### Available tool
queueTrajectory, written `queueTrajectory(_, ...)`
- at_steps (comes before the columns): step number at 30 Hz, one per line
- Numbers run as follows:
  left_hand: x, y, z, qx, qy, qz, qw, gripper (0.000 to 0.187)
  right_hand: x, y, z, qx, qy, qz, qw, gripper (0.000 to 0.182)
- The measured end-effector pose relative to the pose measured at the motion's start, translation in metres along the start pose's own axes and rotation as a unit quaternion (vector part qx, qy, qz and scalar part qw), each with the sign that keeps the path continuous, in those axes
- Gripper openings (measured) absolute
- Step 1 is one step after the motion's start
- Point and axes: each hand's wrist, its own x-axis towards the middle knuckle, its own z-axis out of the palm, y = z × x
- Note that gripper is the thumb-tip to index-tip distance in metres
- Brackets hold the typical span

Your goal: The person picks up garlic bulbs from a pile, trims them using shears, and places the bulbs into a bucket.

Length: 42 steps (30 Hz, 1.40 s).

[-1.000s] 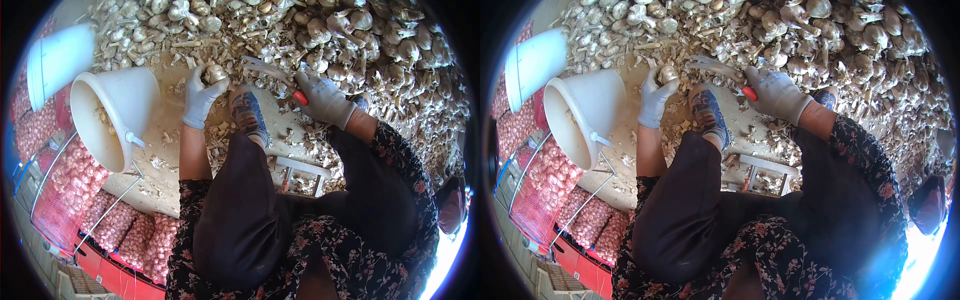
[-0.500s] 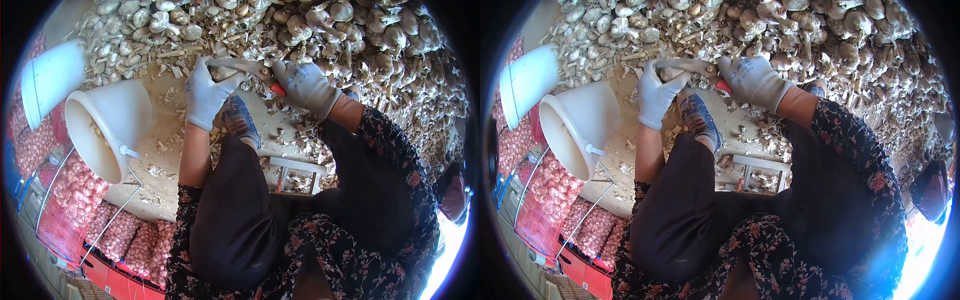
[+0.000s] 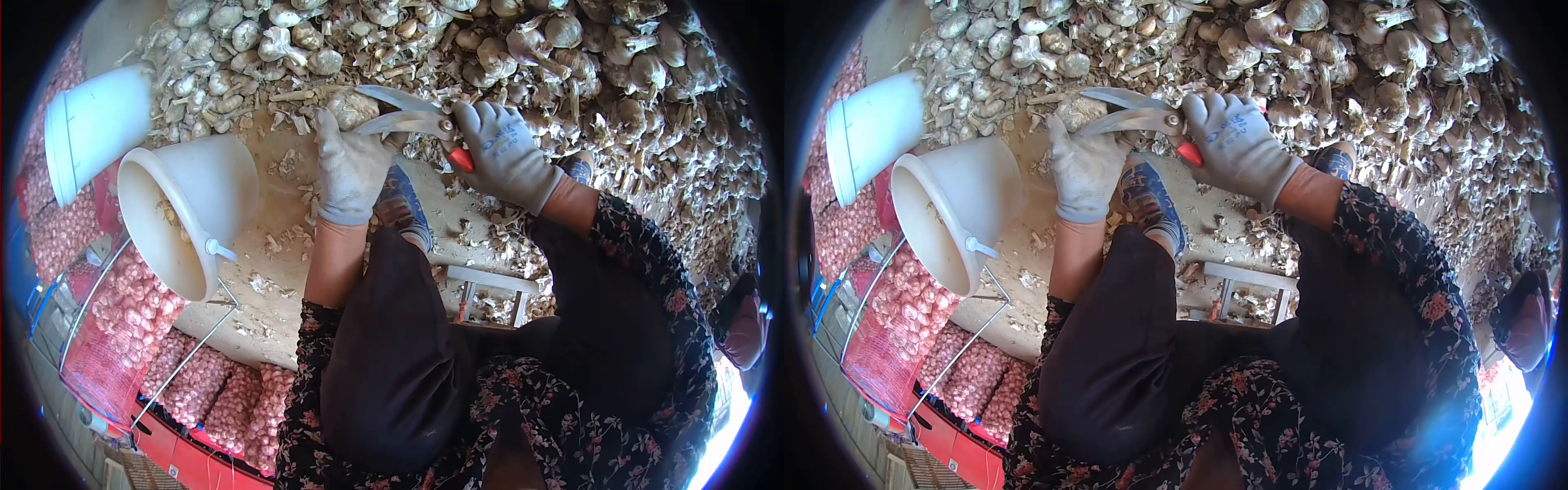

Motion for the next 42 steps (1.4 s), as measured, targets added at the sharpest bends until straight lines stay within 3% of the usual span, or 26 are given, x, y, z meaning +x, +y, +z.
queueTrajectory(3, -0.001, -0.004, -0.006, 0.014, -0.044, -0.077, 0.996, 0.068, 0.008, -0.002, 0.006, -0.046, 0.023, -0.01, 0.999, 0.05)
queueTrajectory(7, -0.007, -0.008, -0.003, 0.035, -0.069, -0.033, 0.996, 0.06, 0.008, -0.007, 0.006, -0.081, -0.021, -0.009, 0.996, 0.051)
queueTrajectory(10, -0.009, -0.008, 0.002, 0.053, -0.07, 0.005, 0.996, 0.058, 0.009, -0.006, 0.007, -0.115, -0.105, -0.02, 0.988, 0.048)
queueTrajectory(13, -0.006, -0.007, 0.0, 0.062, -0.032, 0.022, 0.997, 0.058, 0.007, -0.004, 0.015, -0.083, -0.079, -0.042, 0.993, 0.044)
queueTrajectory(17, -0.005, -0.013, 0.0, -0.011, 0.03, -0.028, 0.999, 0.054, 0.005, 0.004, 0.018, 0.025, -0.127, 0.013, 0.992, 0.036)
queueTrajectory(20, -0.013, 0.002, -0.001, 0.008, -0.037, -0.045, 0.998, 0.045, 0.004, 0.012, 0.021, 0.104, -0.163, 0.077, 0.978, 0.032)
queueTrajectory(21, -0.016, 0.023, 0.003, 0.041, -0.011, -0.008, 0.999, 0.036, 0.004, 0.016, 0.021, 0.142, -0.164, 0.107, 0.97, 0.031)
queueTrajectory(23, -0.041, 0.079, 0.009, -0.047, 0.102, 0.222, 0.968, 0.033, -0.003, 0.026, 0.024, 0.172, -0.149, 0.13, 0.965, 0.027)
queueTrajectory(24, -0.058, 0.15, -0.054, 0.103, 0.112, 0.27, 0.951, 0.041, -0.009, 0.033, 0.027, 0.175, -0.133, 0.147, 0.964, 0.026)
queueTrajectory(25, -0.07, 0.157, -0.008, 0.308, 0.28, 0.357, 0.836, 0.042, -0.014, 0.038, 0.027, 0.179, -0.117, 0.163, 0.963, 0.026)
queueTrajectory(26, -0.075, 0.162, 0.039, 0.484, 0.422, 0.413, 0.646, 0.042, -0.016, 0.038, 0.025, 0.187, -0.104, 0.171, 0.962, 0.025)
queueTrajectory(27, -0.073, 0.17, 0.033, 0.483, 0.419, 0.421, 0.643, 0.042, -0.017, 0.04, 0.025, 0.188, -0.097, 0.167, 0.963, 0.025)
queueTrajectory(28, -0.072, 0.184, 0.016, 0.656, 0.45, 0.413, 0.442, 0.049, -0.017, 0.041, 0.026, 0.187, -0.096, 0.165, 0.964, 0.026)
queueTrajectory(30, -0.062, 0.206, -0.009, 0.851, 0.422, 0.311, -0.037, 0.062, -0.015, 0.039, 0.025, 0.196, -0.1, 0.161, 0.962, 0.026)
queueTrajectory(32, -0.009, 0.176, 0.008, 0.767, 0.324, 0.314, 0.457, 0.052, -0.012, 0.035, 0.024, 0.199, -0.113, 0.169, 0.959, 0.027)
queueTrajectory(33, 0.018, 0.157, 0.008, 0.77, 0.253, 0.335, 0.481, 0.062, -0.01, 0.034, 0.023, 0.202, -0.13, 0.175, 0.955, 0.028)
queueTrajectory(34, 0.052, 0.148, 0.012, 0.798, 0.261, 0.227, 0.493, 0.068, -0.009, 0.033, 0.021, 0.199, -0.132, 0.174, 0.955, 0.028)
queueTrajectory(35, 0.088, 0.141, -0.006, 0.826, 0.239, 0.193, 0.474, 0.07, -0.009, 0.032, 0.019, 0.209, -0.143, 0.175, 0.951, 0.028)
queueTrajectory(37, 0.15, 0.13, -0.052, 0.761, 0.219, 0.08, 0.606, 0.064, -0.009, 0.029, 0.014, 0.219, -0.154, 0.178, 0.947, 0.029)
queueTrajectory(38, 0.151, 0.127, -0.064, 0.76, 0.217, 0.079, 0.607, 0.064, -0.009, 0.027, 0.01, 0.219, -0.155, 0.176, 0.947, 0.028)
queueTrajectory(41, 0.137, 0.112, -0.055, 0.574, 0.103, 0.221, 0.782, 0.046, -0.009, 0.034, 0.011, 0.201, -0.17, 0.178, 0.948, 0.028)
queueTrajectory(42, 0.117, 0.106, -0.041, 0.545, 0.074, 0.197, 0.811, 0.048, -0.008, 0.034, 0.008, 0.183, -0.141, 0.157, 0.96, 0.028)
